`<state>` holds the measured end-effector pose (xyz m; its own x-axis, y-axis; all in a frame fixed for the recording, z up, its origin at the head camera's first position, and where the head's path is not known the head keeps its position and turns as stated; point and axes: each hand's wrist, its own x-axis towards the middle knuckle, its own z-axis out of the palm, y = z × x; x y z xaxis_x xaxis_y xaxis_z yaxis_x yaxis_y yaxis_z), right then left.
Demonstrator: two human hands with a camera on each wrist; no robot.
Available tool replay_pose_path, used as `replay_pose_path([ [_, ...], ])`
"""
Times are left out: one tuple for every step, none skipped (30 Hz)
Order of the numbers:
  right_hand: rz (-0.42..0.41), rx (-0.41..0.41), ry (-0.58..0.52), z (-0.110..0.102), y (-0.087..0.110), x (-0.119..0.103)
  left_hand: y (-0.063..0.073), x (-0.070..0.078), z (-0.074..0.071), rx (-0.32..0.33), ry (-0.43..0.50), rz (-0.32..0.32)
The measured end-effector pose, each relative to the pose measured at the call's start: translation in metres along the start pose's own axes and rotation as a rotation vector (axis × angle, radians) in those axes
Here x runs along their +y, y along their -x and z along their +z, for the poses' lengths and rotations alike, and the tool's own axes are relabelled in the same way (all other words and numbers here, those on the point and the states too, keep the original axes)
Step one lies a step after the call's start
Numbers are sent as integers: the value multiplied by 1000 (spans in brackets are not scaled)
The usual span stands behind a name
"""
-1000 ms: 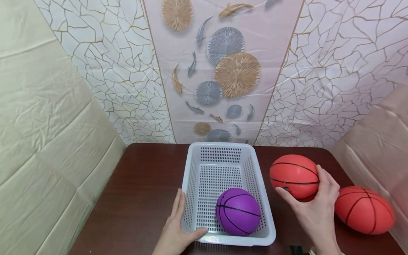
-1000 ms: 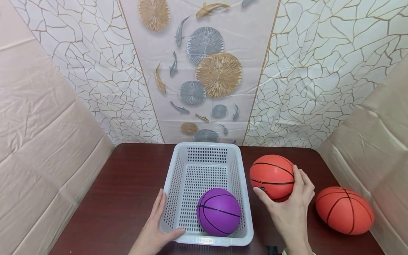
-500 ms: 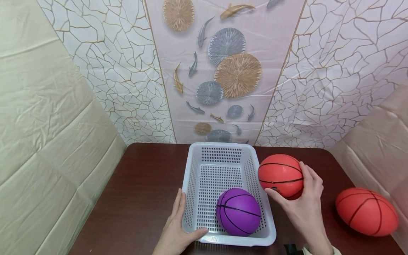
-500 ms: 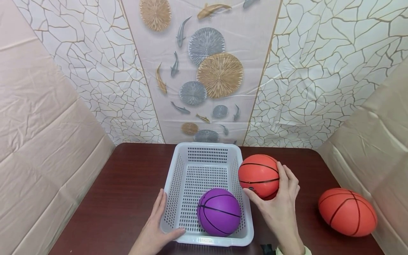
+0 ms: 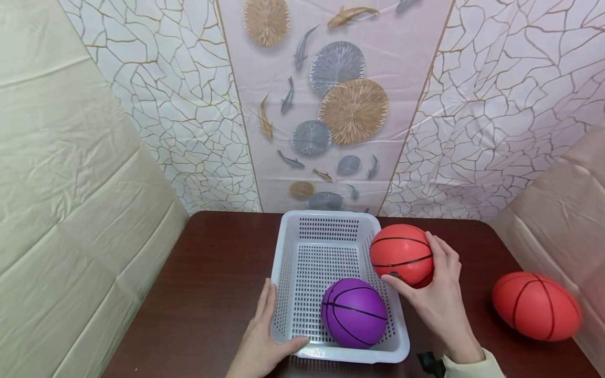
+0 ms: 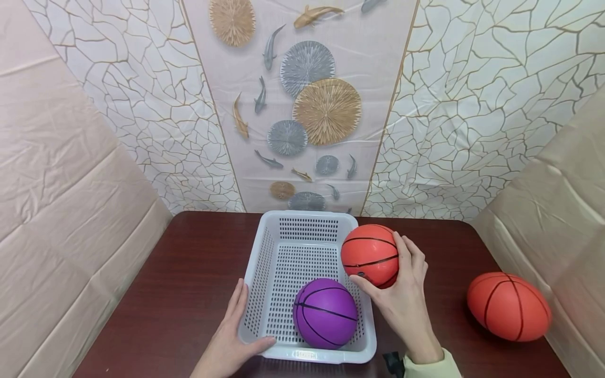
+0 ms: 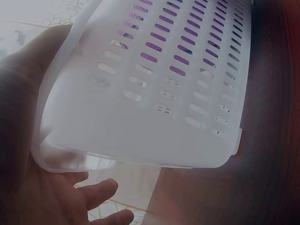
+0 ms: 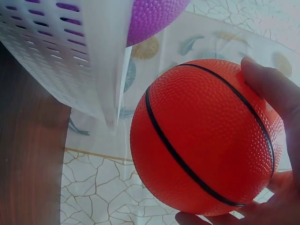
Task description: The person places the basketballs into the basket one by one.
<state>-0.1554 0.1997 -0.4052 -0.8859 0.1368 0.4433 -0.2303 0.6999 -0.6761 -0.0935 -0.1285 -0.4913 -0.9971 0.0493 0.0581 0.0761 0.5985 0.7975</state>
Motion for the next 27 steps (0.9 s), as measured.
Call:
replay_pose_path([
  [-3,-6,0,1,0,0,0,0,0,-1,0,0],
  [-4,-11,-2,2,-1,0,0,0,0,-2,0,0],
  [-7,-17,-1,2,-1,0,-1,0,0,-3,-2,0],
  [-10,-23,-1,3,-1,0,-1,0,0,-3,-3,0],
  [-13,-27,-2,4,-2,0,-1,0,0,-3,-3,1],
  [-16,-29,-2,5,-2,0,-1,0,0,-2,-3,3],
  [-19,-30,-2,7,-3,0,-1,0,0,-1,-2,5],
  [-23,-32,-3,8,-4,1,-1,-1,0,0,-1,7],
  [-27,-34,-3,10,-4,1,-1,-1,0,2,0,9],
  [-30,-37,-3,11,-5,1,-1,-1,0,3,1,10],
  [-33,-41,-4,12,-6,1,-1,-1,0,3,2,10],
  [-36,-47,-4,14,-6,2,-1,-1,0,3,2,9],
  [-39,-54,-4,15,-7,2,-1,-1,0,3,2,7],
  [-42,-60,-5,15,-8,2,-1,-1,0,2,2,4],
  [-44,-68,-3,16,-8,2,-1,0,0,1,2,2],
  [-49,-75,-2,16,-9,3,-1,0,0,0,4,-2],
  [-53,-86,-1,17,-10,3,-1,0,0,-1,5,-4],
  [-59,-97,3,17,-11,3,-1,0,0,-1,5,-7],
  [-69,-108,7,17,-12,4,-1,0,0,0,4,-8],
  [-79,-121,10,17,-12,4,-1,0,0,1,4,-8],
  [-88,-136,14,17,-13,4,-1,0,0,3,4,-7],
  [-98,-150,15,17,-14,4,-1,0,0,4,4,-6],
  [-106,-164,17,17,-14,4,-1,0,0,7,3,-5],
  [-114,-175,16,17,-14,4,-1,0,0,9,2,-3],
  [-121,-181,16,17,-14,4,-1,0,0,10,2,-2],
  [-122,-187,17,17,-13,4,-1,0,0,9,3,-2],
  [-124,-189,17,16,-13,4,-1,0,0,7,3,-3],
])
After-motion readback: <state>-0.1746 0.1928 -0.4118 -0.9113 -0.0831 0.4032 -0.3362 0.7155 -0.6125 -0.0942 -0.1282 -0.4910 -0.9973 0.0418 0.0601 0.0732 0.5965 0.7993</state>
